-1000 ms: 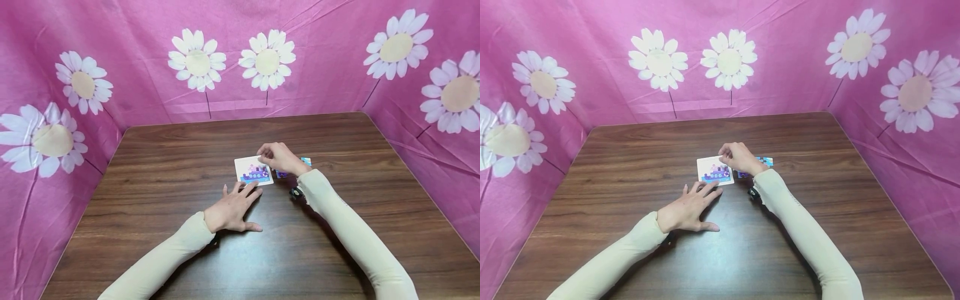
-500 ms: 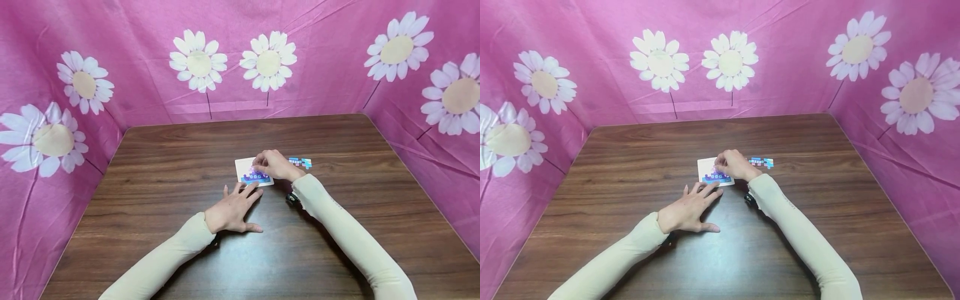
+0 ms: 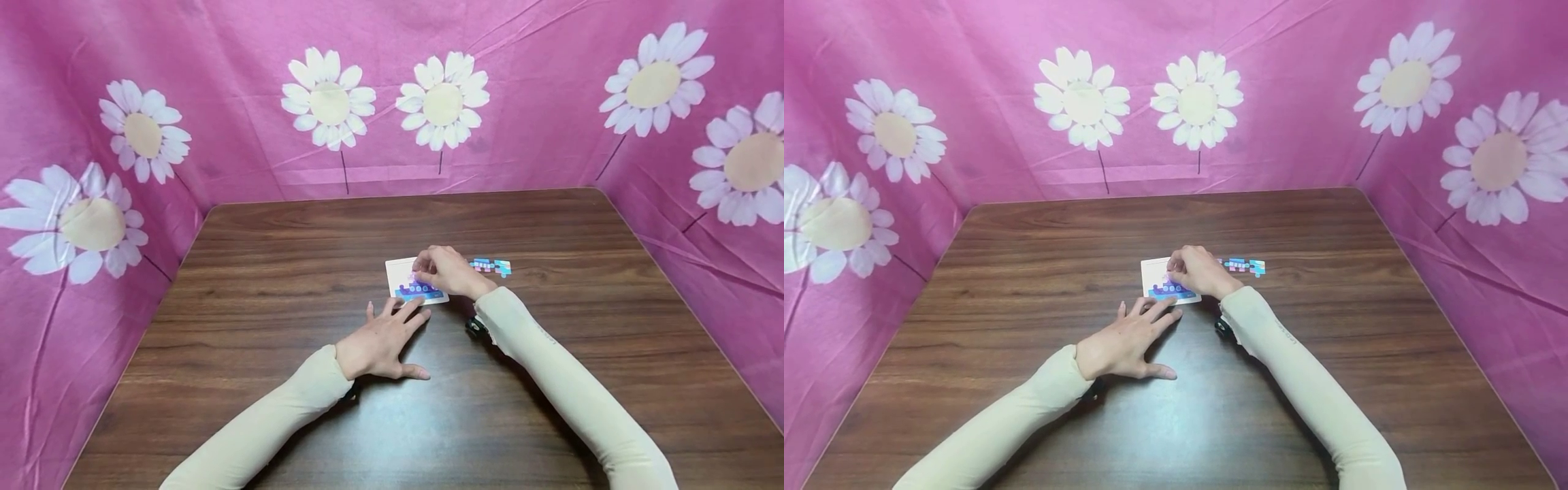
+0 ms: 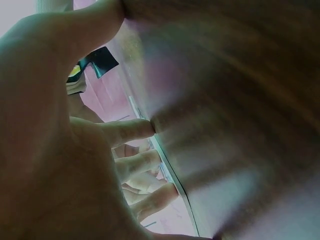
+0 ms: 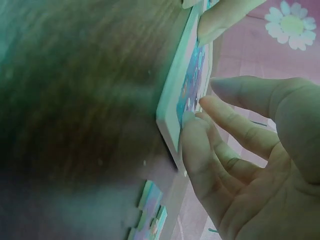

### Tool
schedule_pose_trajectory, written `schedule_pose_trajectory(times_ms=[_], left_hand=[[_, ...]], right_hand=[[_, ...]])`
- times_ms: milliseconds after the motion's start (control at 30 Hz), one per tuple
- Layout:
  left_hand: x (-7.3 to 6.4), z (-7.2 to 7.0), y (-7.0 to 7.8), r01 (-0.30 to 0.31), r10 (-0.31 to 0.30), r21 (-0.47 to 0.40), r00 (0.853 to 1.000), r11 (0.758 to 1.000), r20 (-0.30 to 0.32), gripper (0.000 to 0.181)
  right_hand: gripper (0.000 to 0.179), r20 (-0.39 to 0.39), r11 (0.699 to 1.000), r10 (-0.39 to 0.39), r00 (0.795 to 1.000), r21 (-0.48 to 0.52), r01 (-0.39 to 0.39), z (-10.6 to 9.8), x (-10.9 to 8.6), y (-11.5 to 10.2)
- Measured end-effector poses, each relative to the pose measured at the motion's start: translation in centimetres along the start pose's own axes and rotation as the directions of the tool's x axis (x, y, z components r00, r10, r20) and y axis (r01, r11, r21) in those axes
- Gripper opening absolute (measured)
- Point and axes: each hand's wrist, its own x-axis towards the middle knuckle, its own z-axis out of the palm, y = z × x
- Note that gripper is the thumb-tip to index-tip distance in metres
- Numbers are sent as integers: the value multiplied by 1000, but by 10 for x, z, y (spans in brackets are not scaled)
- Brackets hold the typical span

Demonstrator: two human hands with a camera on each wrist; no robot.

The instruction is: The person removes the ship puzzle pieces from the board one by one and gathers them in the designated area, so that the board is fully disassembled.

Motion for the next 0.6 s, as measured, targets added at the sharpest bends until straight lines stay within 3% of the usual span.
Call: schedule_pose_trajectory(times_ms=[300, 600], left_hand=[[-2, -2, 1, -2, 2, -1, 1000, 1000, 0, 104], [-3, -2, 2, -9, 9, -5, 1000, 1000, -6, 104]], right_hand=[[20, -28, 998, -4, 1000, 60, 5, -1, -4, -3], [22, -33, 985, -53, 998, 161, 58, 0, -8, -9]])
